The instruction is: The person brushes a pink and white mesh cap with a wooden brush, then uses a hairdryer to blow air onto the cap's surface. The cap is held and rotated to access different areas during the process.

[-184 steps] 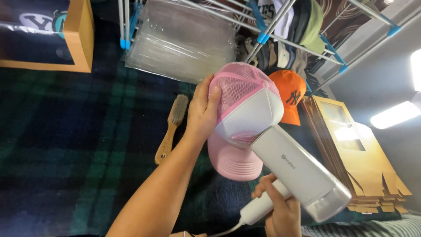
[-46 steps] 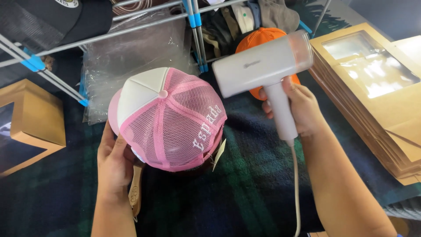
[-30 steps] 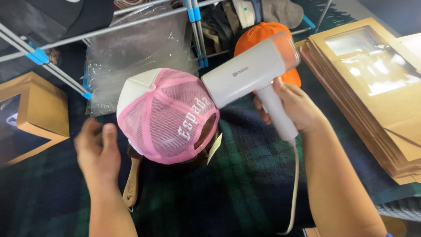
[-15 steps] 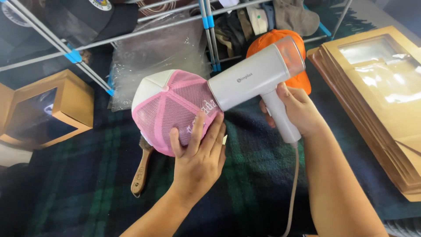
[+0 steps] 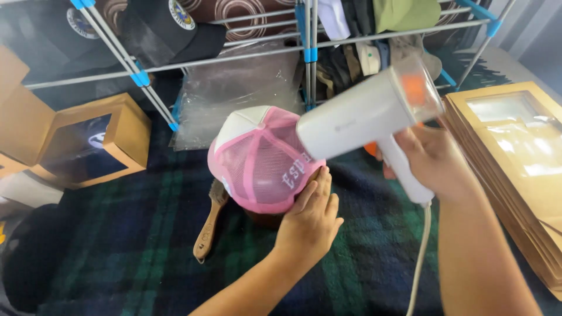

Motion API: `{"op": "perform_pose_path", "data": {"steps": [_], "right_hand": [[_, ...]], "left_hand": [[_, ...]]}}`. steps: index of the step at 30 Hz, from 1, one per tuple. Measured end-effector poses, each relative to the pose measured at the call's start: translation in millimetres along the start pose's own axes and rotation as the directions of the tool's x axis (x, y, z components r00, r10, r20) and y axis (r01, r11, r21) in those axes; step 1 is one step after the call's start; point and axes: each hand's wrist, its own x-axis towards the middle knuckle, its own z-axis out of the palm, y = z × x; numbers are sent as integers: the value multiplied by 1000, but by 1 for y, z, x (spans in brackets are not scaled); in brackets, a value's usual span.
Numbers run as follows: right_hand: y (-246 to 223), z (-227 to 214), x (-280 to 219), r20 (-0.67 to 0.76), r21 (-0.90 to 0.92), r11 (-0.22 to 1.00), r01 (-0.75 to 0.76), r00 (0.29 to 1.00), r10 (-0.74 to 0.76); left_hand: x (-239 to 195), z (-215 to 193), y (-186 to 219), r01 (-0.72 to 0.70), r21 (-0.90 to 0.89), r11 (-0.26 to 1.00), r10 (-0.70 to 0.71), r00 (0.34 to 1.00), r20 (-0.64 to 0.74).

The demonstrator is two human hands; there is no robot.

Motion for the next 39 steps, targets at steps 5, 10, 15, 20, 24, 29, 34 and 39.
{"op": "perform_pose_path", "data": {"steps": [5, 10, 15, 20, 24, 29, 34, 39], "right_hand": [[-60, -13, 9, 318, -588, 745, 316, 937, -146], [-143, 53, 15, 46, -896, 442, -34, 985, 169], [-176, 73, 10, 17, -958, 277, -72, 952, 306], [-181, 100, 18, 40, -977, 213, 13, 991, 126], [-190, 106, 10, 125, -991, 84, 104, 940, 317], [-212, 160, 13, 320, -943, 145, 301, 939, 129], [-215, 194, 34, 508, -862, 54, 505, 857, 85], [-250, 216, 15, 358, -932, 64, 357, 878, 318]], "left_hand": [[-4, 21, 21, 69, -8, 998, -68, 987, 148], [-12, 39, 28, 101, -113, 989, -91, 992, 85], [-12, 40, 25, 65, -162, 985, -39, 987, 158], [-13, 36, 21, 56, -189, 980, -25, 986, 162], [-14, 35, 22, 78, -214, 974, -37, 981, 189], [-14, 39, 27, 70, -220, 973, -30, 983, 180], [-16, 38, 23, 34, -236, 971, 11, 982, 188], [-14, 36, 24, 79, -291, 954, -25, 982, 186]]}}
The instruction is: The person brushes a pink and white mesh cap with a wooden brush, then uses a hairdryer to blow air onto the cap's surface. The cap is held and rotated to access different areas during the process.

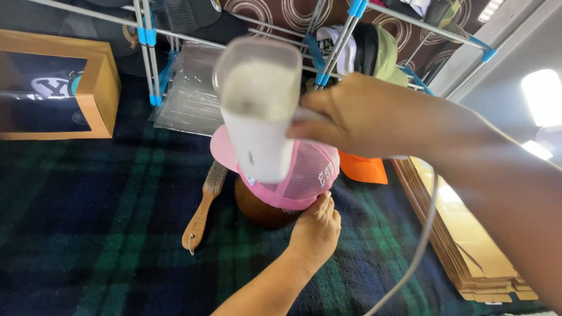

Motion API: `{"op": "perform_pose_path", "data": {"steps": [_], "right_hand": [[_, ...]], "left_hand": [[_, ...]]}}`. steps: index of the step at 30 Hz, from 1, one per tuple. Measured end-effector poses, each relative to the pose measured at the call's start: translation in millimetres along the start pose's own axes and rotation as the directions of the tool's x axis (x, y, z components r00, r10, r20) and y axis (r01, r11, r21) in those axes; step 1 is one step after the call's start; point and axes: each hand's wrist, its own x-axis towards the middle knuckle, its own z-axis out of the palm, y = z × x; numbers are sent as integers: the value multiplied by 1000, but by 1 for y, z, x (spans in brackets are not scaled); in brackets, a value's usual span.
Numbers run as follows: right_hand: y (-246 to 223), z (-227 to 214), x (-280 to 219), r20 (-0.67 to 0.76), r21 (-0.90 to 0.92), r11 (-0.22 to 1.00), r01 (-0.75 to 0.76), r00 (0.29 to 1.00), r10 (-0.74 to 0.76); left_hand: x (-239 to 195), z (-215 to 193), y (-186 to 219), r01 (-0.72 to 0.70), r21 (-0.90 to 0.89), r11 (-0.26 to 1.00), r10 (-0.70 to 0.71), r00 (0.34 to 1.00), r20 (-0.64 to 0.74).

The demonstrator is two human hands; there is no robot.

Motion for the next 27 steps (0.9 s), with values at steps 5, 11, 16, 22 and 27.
{"op": "perform_pose_path", "data": {"steps": [5, 11, 16, 22, 27], "right_hand": [[35, 26, -6, -103, -42, 997, -64, 993, 59], [97, 72, -49, -116, 213, 887, -410, 891, 439], [133, 96, -12, 10, 471, 648, -598, 738, 674], [144, 82, 37, -3, 557, 668, -493, 804, 595], [141, 48, 81, -12, 439, 801, -407, 889, 459]], "left_hand": [[0, 1, 2, 30, -7, 1000, -30, 998, -52], [-1, -3, 5, 8, -90, 996, -6, 1000, 21], [1, -18, -1, -52, -35, 998, 56, 991, 124], [5, -11, 6, -47, -111, 993, 64, 986, 155], [6, 5, 14, -14, -137, 991, 29, 994, 107]]}}
